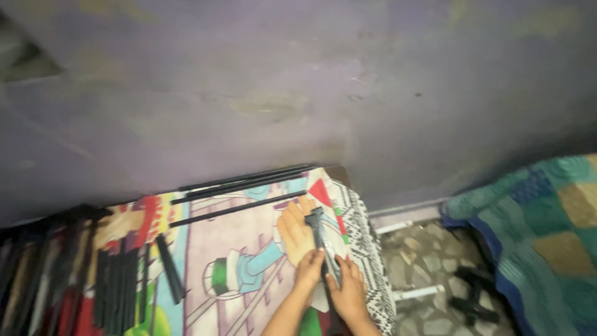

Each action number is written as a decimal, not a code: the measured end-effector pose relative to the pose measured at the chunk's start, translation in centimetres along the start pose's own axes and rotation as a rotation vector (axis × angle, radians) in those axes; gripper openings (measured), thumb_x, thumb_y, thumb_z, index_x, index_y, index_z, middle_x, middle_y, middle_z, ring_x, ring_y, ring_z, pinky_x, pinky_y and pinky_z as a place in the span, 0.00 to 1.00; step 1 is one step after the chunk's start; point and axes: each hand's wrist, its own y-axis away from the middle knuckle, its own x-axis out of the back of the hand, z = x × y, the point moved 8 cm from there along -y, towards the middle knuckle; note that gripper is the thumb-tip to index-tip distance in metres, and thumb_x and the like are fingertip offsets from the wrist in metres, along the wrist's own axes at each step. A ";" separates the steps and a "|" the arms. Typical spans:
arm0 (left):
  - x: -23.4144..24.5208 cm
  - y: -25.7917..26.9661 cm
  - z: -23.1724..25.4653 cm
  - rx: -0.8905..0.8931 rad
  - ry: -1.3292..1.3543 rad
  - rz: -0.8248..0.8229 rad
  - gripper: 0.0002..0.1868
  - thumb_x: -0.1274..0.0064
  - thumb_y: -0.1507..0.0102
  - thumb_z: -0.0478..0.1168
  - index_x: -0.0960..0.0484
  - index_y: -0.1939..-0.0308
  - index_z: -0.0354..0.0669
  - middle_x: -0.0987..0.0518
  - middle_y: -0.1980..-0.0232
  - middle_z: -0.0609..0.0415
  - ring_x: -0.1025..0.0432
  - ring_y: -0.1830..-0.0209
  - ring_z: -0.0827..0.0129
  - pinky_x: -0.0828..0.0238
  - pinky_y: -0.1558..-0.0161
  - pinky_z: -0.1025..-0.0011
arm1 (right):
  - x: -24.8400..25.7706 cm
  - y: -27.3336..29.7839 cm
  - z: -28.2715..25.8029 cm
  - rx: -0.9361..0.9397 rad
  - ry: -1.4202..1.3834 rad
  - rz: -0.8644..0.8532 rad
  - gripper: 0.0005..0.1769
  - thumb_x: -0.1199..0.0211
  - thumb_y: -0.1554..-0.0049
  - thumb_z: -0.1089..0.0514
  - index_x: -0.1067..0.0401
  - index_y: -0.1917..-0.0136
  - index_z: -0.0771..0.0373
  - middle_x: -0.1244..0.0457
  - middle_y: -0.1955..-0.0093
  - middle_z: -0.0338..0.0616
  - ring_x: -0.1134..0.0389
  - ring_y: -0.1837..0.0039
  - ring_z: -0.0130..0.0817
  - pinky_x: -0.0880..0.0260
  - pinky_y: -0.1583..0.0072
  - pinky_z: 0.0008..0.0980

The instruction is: The person assembles a metal frame by inserting short black rods into the holes of a ladder-like frame. They repeatedly pick up rods, align them with the frame, and push them into place, working on a patterned cloth-covered surface.

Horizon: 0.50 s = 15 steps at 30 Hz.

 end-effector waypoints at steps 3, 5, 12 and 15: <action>0.9 0.9 -0.2 -0.001 0.057 -0.032 0.27 0.52 0.33 0.56 0.22 0.36 0.44 0.17 0.43 0.54 0.24 0.45 0.70 0.28 0.44 0.70 | -0.1 0.6 -2.3 0.020 0.063 0.006 0.36 0.34 0.48 0.50 0.36 0.27 0.48 0.43 0.30 0.49 0.45 0.27 0.49 0.47 0.31 0.54; 2.5 1.9 -0.4 0.029 0.049 -0.032 0.27 0.54 0.32 0.56 0.24 0.33 0.47 0.19 0.41 0.55 0.25 0.42 0.70 0.29 0.43 0.70 | 0.0 1.2 -4.9 0.119 0.032 0.056 0.31 0.35 0.47 0.50 0.34 0.30 0.48 0.42 0.30 0.47 0.44 0.27 0.49 0.48 0.30 0.54; 13.2 4.7 -0.1 0.087 0.067 0.138 0.25 0.57 0.31 0.56 0.26 0.33 0.53 0.20 0.44 0.54 0.26 0.49 0.68 0.30 0.56 0.69 | -3.1 3.2 -14.3 0.399 -0.156 -0.043 0.30 0.36 0.46 0.53 0.35 0.30 0.52 0.44 0.29 0.53 0.45 0.27 0.55 0.48 0.30 0.54; 19.2 4.6 -0.4 0.003 0.081 0.254 0.26 0.54 0.33 0.55 0.24 0.34 0.50 0.20 0.44 0.53 0.27 0.48 0.68 0.29 0.54 0.69 | -5.7 4.2 -17.5 0.435 -0.209 -0.151 0.32 0.35 0.48 0.55 0.35 0.30 0.54 0.43 0.29 0.54 0.44 0.27 0.54 0.45 0.31 0.50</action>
